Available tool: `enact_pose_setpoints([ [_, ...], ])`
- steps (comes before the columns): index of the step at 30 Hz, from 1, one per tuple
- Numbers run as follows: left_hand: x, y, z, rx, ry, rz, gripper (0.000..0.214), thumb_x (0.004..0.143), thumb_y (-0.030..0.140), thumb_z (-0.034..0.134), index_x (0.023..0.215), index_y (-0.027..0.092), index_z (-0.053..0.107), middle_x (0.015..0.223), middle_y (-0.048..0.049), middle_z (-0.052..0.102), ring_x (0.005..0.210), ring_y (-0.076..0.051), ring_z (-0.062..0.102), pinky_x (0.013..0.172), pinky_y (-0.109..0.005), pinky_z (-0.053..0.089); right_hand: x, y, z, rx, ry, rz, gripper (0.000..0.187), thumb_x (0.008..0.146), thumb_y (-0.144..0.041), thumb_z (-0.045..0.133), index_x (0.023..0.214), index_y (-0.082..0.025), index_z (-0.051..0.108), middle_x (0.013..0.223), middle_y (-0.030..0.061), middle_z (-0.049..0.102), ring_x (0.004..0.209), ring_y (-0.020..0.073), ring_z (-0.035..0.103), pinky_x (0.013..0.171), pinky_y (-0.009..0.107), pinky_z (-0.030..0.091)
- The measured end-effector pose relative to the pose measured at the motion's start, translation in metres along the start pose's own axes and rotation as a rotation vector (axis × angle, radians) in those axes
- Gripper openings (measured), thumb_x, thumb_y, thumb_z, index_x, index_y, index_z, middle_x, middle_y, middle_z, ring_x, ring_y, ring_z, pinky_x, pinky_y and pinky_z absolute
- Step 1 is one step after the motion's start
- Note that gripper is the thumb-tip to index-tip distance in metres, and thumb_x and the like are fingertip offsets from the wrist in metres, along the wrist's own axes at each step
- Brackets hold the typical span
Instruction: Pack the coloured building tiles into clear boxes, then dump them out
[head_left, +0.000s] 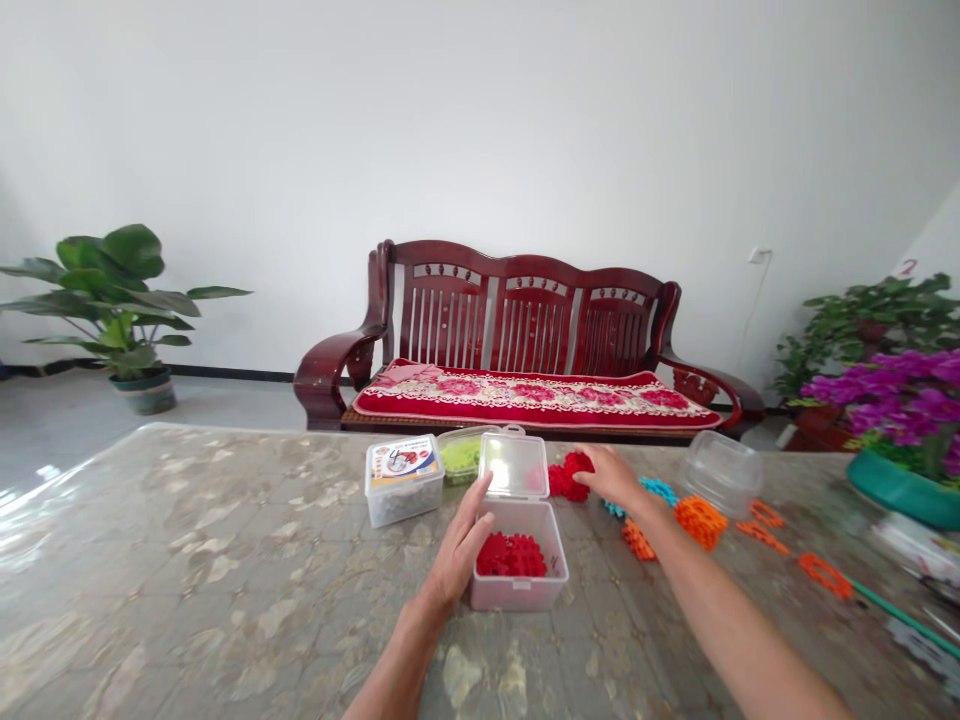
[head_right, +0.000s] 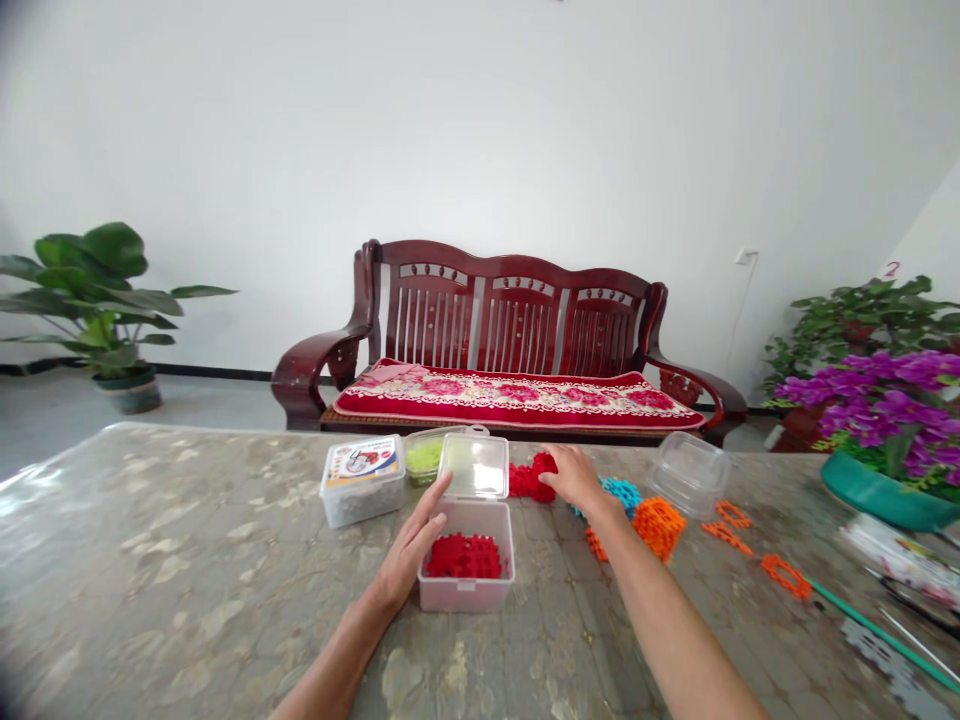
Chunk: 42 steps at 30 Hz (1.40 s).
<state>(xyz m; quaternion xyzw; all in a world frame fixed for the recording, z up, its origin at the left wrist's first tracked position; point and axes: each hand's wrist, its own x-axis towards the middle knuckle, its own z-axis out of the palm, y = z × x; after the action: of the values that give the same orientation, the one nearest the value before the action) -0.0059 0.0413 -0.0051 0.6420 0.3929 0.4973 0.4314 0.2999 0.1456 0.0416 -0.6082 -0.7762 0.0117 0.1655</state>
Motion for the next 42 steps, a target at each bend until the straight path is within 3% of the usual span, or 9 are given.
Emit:
enact_pose_setpoints([
  [8, 0.0, -0.001, 0.001, -0.009, 0.005, 0.016, 0.059, 0.094, 0.041, 0.044, 0.15, 0.022, 0.036, 0.16, -0.0032, 0.029, 0.149, -0.024, 0.019, 0.123, -0.042, 0.011, -0.002, 0.0, -0.006, 0.012, 0.028, 0.051, 0.063, 0.071, -0.025, 0.07, 0.132, -0.018, 0.057, 0.112, 0.0088, 0.069, 0.103, 0.0254, 0.06, 0.094, 0.038, 0.043],
  [15, 0.001, -0.002, 0.001, -0.001, 0.005, 0.008, 0.06, 0.094, 0.04, 0.044, 0.15, 0.021, 0.036, 0.16, -0.0038, 0.028, 0.149, -0.024, 0.019, 0.123, -0.043, 0.011, -0.001, -0.002, -0.003, 0.022, -0.005, 0.039, 0.064, 0.068, -0.023, 0.073, 0.13, -0.018, 0.059, 0.129, 0.0114, 0.062, 0.119, 0.0281, 0.054, 0.103, 0.038, 0.038],
  [24, 0.001, -0.004, 0.0, 0.007, -0.001, 0.01, 0.06, 0.094, 0.041, 0.043, 0.15, 0.021, 0.035, 0.16, -0.0041, 0.028, 0.149, -0.024, 0.019, 0.123, -0.043, 0.01, -0.005, -0.004, -0.003, 0.022, -0.003, 0.025, 0.066, 0.066, -0.02, 0.074, 0.13, -0.021, 0.059, 0.131, 0.0105, 0.062, 0.12, 0.0294, 0.054, 0.104, 0.042, 0.038],
  [29, 0.0, -0.002, 0.0, -0.004, 0.001, 0.002, 0.06, 0.094, 0.041, 0.043, 0.15, 0.022, 0.035, 0.16, -0.0032, 0.028, 0.149, -0.024, 0.018, 0.123, -0.042, 0.01, -0.01, -0.011, -0.008, 0.058, 0.059, 0.027, 0.065, 0.065, -0.021, 0.075, 0.129, -0.019, 0.06, 0.127, 0.0118, 0.064, 0.118, 0.0301, 0.055, 0.103, 0.044, 0.04],
  [34, 0.0, 0.0, 0.0, -0.011, 0.001, -0.001, 0.06, 0.094, 0.043, 0.044, 0.15, 0.022, 0.036, 0.16, -0.0031, 0.028, 0.149, -0.024, 0.018, 0.123, -0.042, 0.01, -0.021, -0.043, -0.03, 0.35, 0.138, -0.031, 0.061, 0.068, -0.025, 0.075, 0.127, -0.021, 0.06, 0.122, 0.0092, 0.067, 0.109, 0.025, 0.062, 0.099, 0.041, 0.046],
  [37, 0.0, -0.001, 0.001, -0.015, 0.011, 0.006, 0.059, 0.095, 0.043, 0.044, 0.149, 0.023, 0.036, 0.16, -0.0028, 0.028, 0.149, -0.024, 0.019, 0.123, -0.042, 0.011, -0.036, -0.077, -0.051, 0.511, 0.051, -0.182, 0.061, 0.068, -0.032, 0.079, 0.126, -0.024, 0.061, 0.121, 0.0065, 0.067, 0.105, 0.0226, 0.064, 0.095, 0.038, 0.049],
  [42, -0.001, -0.002, 0.002, -0.03, 0.03, 0.026, 0.06, 0.096, 0.049, 0.04, 0.149, 0.022, 0.037, 0.16, -0.0041, 0.029, 0.149, -0.023, 0.021, 0.123, -0.041, 0.014, -0.058, -0.128, -0.06, 0.338, -0.129, -0.385, 0.063, 0.063, -0.037, 0.085, 0.121, -0.025, 0.065, 0.119, 0.0065, 0.067, 0.112, 0.026, 0.059, 0.098, 0.039, 0.045],
])
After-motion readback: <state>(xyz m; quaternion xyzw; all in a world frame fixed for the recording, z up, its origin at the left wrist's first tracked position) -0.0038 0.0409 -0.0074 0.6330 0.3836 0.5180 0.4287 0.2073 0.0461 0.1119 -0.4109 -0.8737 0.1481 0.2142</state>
